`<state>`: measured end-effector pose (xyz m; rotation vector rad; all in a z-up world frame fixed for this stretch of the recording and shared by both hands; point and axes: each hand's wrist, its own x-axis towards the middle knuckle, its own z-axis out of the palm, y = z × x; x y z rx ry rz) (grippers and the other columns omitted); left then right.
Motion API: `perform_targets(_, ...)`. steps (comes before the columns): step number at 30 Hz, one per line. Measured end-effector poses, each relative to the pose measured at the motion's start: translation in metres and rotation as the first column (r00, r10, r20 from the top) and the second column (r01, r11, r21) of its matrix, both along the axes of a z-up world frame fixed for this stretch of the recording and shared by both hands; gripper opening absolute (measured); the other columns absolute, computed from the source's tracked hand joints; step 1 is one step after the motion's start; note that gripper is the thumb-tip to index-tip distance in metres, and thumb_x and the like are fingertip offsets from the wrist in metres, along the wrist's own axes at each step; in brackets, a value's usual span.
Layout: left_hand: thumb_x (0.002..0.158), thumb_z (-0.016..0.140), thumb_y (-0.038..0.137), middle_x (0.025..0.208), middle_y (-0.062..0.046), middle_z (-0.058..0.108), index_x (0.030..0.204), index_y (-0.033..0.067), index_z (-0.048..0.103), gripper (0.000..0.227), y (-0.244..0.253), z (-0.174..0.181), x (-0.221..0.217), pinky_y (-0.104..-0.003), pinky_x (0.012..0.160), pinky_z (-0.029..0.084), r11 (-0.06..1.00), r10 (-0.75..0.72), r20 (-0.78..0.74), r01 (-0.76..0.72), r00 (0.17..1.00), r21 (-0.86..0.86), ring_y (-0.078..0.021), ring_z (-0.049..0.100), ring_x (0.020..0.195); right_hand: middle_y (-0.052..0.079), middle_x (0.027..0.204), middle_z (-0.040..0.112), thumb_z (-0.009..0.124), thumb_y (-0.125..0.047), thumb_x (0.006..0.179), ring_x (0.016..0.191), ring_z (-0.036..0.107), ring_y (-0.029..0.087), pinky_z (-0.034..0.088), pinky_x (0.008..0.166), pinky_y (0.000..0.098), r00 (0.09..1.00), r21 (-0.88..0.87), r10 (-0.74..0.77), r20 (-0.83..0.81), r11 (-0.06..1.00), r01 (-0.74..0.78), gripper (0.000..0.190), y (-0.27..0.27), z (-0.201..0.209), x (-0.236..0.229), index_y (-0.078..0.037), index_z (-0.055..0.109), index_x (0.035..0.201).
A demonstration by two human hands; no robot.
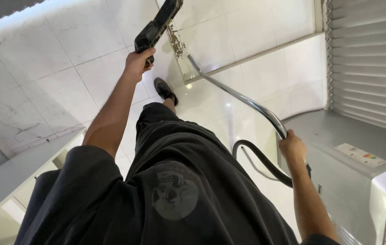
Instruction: Vacuuming a tiled floor and fumbling with a washing machine hose.
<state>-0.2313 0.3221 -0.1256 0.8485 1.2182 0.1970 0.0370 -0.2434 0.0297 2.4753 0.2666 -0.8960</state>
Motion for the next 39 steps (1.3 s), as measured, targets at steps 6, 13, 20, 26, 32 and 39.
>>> perform_targets(6,0.078,0.087,0.035,0.082,-0.006,0.065,0.106,0.0033,0.068,0.046,-0.013,0.031,-0.005,-0.024,0.055,0.056,0.990,-0.102,-0.162,0.085,0.982,-0.109,-0.0154,0.064,0.067,0.019,0.091,0.076,0.051,-0.021,0.089,0.087,0.069,0.045,0.053,0.080,0.0493,0.950,-0.019,-0.310,-0.028,0.951,0.309,0.019,-0.050,0.093,-0.160,-0.009,0.053,0.104)
perform_targets(13,0.078,0.085,0.036,0.083,-0.003,0.065,0.105,0.0046,0.069,0.044,-0.048,0.062,-0.039,-0.022,0.056,0.058,0.985,-0.169,-0.115,0.164,0.979,-0.054,-0.0127,0.063,0.065,0.025,0.100,0.075,0.049,-0.019,0.083,0.096,0.067,0.051,0.051,0.085,0.0554,0.928,0.076,-0.373,-0.015,0.925,0.373,0.028,-0.106,0.055,-0.290,-0.010,0.056,0.108)
perform_targets(20,0.074,0.087,0.035,0.079,-0.003,0.061,0.098,0.0053,0.068,0.042,-0.069,0.071,-0.073,-0.021,0.052,0.055,0.983,-0.180,-0.098,0.175,0.979,-0.056,-0.0147,0.062,0.065,0.021,0.093,0.073,0.049,-0.018,0.083,0.086,0.066,0.048,0.050,0.075,0.0527,0.914,0.163,-0.404,-0.044,0.900,0.405,0.022,-0.100,0.016,-0.356,-0.008,0.051,0.102)
perform_targets(26,0.073,0.086,0.034,0.081,-0.006,0.063,0.101,0.0039,0.068,0.045,-0.049,0.070,-0.091,-0.021,0.050,0.052,0.977,-0.203,-0.079,0.197,0.976,-0.078,-0.0149,0.063,0.065,0.016,0.095,0.074,0.050,-0.018,0.089,0.086,0.069,0.042,0.053,0.073,0.0487,0.927,0.167,-0.362,-0.095,0.912,0.374,0.024,-0.025,0.015,-0.375,-0.010,0.054,0.111)
perform_targets(32,0.071,0.086,0.036,0.078,-0.004,0.064,0.096,0.0069,0.068,0.042,0.004,0.061,-0.104,-0.021,0.052,0.054,0.972,-0.228,-0.079,0.223,0.971,-0.071,-0.0135,0.062,0.059,0.018,0.099,0.074,0.050,-0.015,0.088,0.091,0.069,0.042,0.053,0.075,0.0494,0.895,0.183,-0.436,-0.098,0.876,0.446,0.025,0.040,0.006,-0.397,-0.011,0.057,0.112)
perform_targets(39,0.074,0.087,0.036,0.080,-0.005,0.064,0.099,0.0058,0.069,0.043,0.061,0.043,-0.099,-0.024,0.052,0.052,0.949,-0.311,-0.067,0.305,0.948,-0.077,-0.0135,0.064,0.065,0.024,0.095,0.073,0.046,-0.013,0.082,0.091,0.067,0.050,0.050,0.079,0.0540,0.836,0.178,-0.547,0.034,0.827,0.534,0.023,0.029,0.035,-0.456,-0.008,0.056,0.102)
